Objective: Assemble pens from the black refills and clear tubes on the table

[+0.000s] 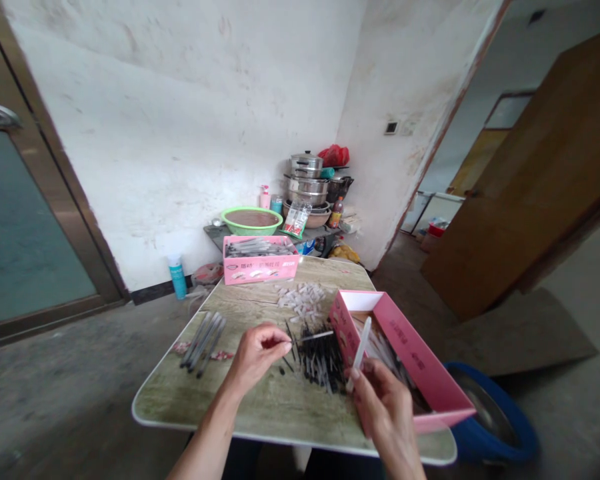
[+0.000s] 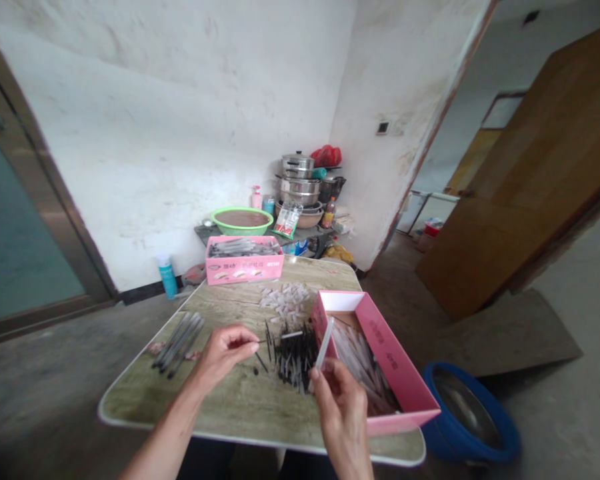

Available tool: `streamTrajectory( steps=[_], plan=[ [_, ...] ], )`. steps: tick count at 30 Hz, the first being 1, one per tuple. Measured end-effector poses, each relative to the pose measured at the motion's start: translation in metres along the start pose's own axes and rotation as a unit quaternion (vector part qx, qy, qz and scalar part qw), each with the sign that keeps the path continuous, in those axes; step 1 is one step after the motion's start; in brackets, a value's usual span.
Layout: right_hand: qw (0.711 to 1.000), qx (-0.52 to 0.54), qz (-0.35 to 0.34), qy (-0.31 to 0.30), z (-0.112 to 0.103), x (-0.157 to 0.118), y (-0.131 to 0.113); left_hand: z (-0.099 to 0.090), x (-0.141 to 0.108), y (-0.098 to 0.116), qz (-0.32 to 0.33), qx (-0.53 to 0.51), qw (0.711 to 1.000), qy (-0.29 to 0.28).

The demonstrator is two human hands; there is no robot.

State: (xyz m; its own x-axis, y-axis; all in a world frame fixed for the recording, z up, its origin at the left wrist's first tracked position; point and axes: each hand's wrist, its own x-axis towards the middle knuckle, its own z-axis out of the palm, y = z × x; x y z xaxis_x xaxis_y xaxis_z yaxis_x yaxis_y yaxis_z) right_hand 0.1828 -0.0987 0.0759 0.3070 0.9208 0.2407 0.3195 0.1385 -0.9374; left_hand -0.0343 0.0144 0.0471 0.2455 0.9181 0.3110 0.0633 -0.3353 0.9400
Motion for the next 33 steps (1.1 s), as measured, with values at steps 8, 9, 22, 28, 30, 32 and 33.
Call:
streamTrajectory(
  steps=[8, 9, 22, 28, 30, 32, 33],
  plan=[
    [0.986, -0.101, -0.103, -0.084, 0.017, -0.006, -0.006, 0.002, -0.015, 0.019, -0.019, -0.008, 0.996, -0.089],
    [0.987, -0.088, -0.087, -0.099, 0.019, -0.009, -0.005, 0.003, -0.015, 0.017, -0.042, -0.044, 0.994, -0.085],
    [0.968, 0.226, 0.104, -0.038, 0.033, -0.014, 0.007, 0.035, -0.029, 0.022, -0.119, -0.208, 0.967, -0.081],
    [0.923, 0.363, 0.121, 0.031, 0.034, 0.007, 0.001, 0.047, -0.039, 0.023, -0.181, -0.225, 0.942, -0.173],
    [0.912, 0.388, 0.126, 0.046, 0.036, 0.009, 0.000, 0.049, -0.041, 0.024, -0.194, -0.224, 0.937, -0.186],
    [0.906, 0.401, 0.130, 0.047, 0.038, 0.009, 0.000, 0.050, -0.041, 0.026, -0.196, -0.218, 0.936, -0.196],
    [0.904, 0.405, 0.132, 0.044, 0.039, 0.009, 0.001, 0.050, -0.041, 0.026, -0.194, -0.216, 0.936, -0.199]
  ],
)
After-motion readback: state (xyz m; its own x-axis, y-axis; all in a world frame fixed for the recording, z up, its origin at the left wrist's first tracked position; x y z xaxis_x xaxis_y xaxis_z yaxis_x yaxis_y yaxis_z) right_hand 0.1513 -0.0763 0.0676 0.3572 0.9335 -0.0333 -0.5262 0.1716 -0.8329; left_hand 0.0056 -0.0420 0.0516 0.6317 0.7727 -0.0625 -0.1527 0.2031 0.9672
